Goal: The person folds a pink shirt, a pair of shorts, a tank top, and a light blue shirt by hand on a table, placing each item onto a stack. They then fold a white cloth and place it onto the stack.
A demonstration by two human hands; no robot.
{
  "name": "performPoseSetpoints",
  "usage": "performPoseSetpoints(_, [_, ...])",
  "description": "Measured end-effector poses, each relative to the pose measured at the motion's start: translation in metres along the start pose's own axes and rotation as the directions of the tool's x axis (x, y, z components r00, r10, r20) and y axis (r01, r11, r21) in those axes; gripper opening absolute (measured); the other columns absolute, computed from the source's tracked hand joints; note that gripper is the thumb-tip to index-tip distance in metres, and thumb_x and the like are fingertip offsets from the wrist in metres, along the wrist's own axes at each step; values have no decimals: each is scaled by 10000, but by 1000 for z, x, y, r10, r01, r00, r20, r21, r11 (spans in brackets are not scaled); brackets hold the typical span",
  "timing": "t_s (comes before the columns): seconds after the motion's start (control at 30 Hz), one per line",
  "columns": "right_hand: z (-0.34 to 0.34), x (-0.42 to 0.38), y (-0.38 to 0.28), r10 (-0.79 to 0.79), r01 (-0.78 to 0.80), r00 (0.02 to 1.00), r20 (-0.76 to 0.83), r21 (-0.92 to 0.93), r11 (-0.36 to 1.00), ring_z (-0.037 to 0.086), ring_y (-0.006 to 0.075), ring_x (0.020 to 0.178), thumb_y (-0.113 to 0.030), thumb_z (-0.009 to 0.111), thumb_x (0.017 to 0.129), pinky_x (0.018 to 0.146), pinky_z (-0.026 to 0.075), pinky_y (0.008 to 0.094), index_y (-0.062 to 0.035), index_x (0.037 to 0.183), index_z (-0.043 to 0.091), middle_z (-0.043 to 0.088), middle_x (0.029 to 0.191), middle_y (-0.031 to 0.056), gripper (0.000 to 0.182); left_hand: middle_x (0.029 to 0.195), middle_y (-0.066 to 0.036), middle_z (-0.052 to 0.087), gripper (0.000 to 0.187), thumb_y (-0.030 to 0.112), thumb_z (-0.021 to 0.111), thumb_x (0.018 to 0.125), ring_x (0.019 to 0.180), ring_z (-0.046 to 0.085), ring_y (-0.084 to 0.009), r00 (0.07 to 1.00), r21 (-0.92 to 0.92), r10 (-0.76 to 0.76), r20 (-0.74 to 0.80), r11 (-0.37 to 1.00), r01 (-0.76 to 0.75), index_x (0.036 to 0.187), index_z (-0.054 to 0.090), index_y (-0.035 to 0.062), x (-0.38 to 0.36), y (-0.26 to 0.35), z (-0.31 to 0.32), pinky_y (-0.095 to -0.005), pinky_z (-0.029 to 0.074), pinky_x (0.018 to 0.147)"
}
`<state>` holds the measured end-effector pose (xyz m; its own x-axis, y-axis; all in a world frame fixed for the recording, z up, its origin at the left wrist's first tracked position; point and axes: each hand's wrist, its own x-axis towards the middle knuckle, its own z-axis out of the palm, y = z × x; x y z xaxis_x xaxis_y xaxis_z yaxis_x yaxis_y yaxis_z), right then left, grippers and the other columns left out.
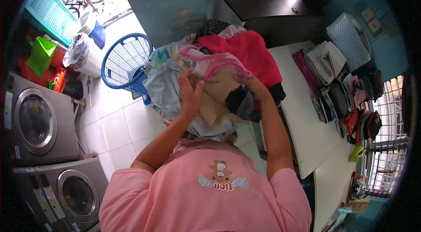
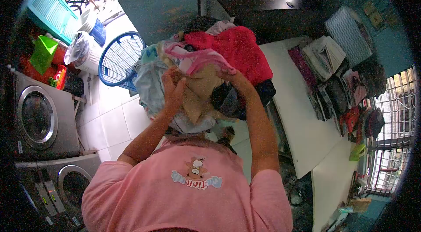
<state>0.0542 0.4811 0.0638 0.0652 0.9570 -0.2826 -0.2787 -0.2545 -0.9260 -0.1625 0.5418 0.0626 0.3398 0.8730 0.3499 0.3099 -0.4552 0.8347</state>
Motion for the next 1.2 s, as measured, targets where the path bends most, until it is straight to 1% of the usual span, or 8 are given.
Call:
performPoseSetpoints(0.13, [21, -8, -20, -27, 27, 999, -35, -12, 1000, 497, 144, 963, -163, 611, 758, 862, 355, 273, -38, 1101, 518, 557, 1033, 32, 377, 1050, -100, 454, 388, 263, 490, 805, 982, 458, -252, 866, -781, -478, 146, 482, 398, 1135, 411, 75, 17, 0, 25, -369, 364, 875])
performPoseSetpoints(0.17, [26, -10, -28, -106, 104, 994, -39, -44, 994, 499, 146, 963, -161, 616, 753, 856, 364, 276, -31, 1107, 508, 554, 1039, 41, 393, 1028, -85, 478, 413, 336, 477, 821, 961, 481, -246, 752, -837, -435, 496, -10, 547, 1146, 406, 92, 21, 5, 29, -383, 382, 857])
performPoseSetpoints(0.37, [59, -27, -51, -257, 221, 953, -159, -209, 952, 508, 144, 927, -94, 626, 734, 814, 397, 268, -17, 1108, 477, 544, 1015, 51, 411, 961, -59, 517, 444, 527, 467, 784, 908, 513, -236, 773, -704, 30, 634, -392, 592, 1022, 472, 151, 52, 22, 62, -391, 429, 799])
performPoseSetpoints(0.63, [75, -78, -75, -589, 277, 748, -305, -664, 695, 536, 225, 913, -113, 655, 690, 805, 406, 307, -20, 1067, 458, 544, 988, 112, 435, 829, -7, 554, 402, 535, 480, 772, 783, 540, -168, 846, -795, 44, 532, -318, 516, 919, 519, 163, 76, 81, 98, -328, 460, 722])
performPoseSetpoints(0.8, [74, -139, -96, -737, 173, 569, -365, -823, 541, 494, 196, 970, -170, 733, 612, 825, 395, 289, 3, 1184, 378, 489, 1090, 117, 694, 968, -26, 529, 488, 546, 530, 734, 916, 483, -187, 569, -305, 537, 622, -504, 808, 1039, 511, 165, 73, 131, 145, -331, 394, 837])
performPoseSetpoints(0.87, [66, -164, -93, -734, 162, 557, -388, -816, 554, 457, 229, 1040, -284, 727, 633, 866, 369, 322, 9, 1205, 354, 461, 1133, 138, 743, 999, -18, 518, 411, 417, 506, 809, 935, 473, -164, 946, -976, 321, 50, 215, -22, 1107, 473, 137, 49, 169, 148, -312, 372, 859])
performPoseSetpoints(0.93, [59, -190, -90, -916, 434, 279, -287, -813, 387, 431, 329, 1081, -471, 681, 621, 886, 361, 400, -59, 1187, 416, 442, 1176, 176, 748, 988, -6, 528, 341, 258, 442, 864, 916, 494, -165, 856, -914, 406, 321, -104, 392, 1173, 425, 114, 35, 192, 152, -313, 378, 852])
performPoseSetpoints(1.2, [37, -373, -61, -986, -311, 121, -118, -948, 76, 462, 320, 1034, -290, 555, 777, 875, 350, 401, -54, 1091, 511, 454, 1181, 165, 395, 986, -8, 531, 332, 242, 433, 866, 913, 498, -164, 515, -694, 698, 499, -35, 719, 1174, 425, 116, -96, 254, 197, -316, 381, 850])
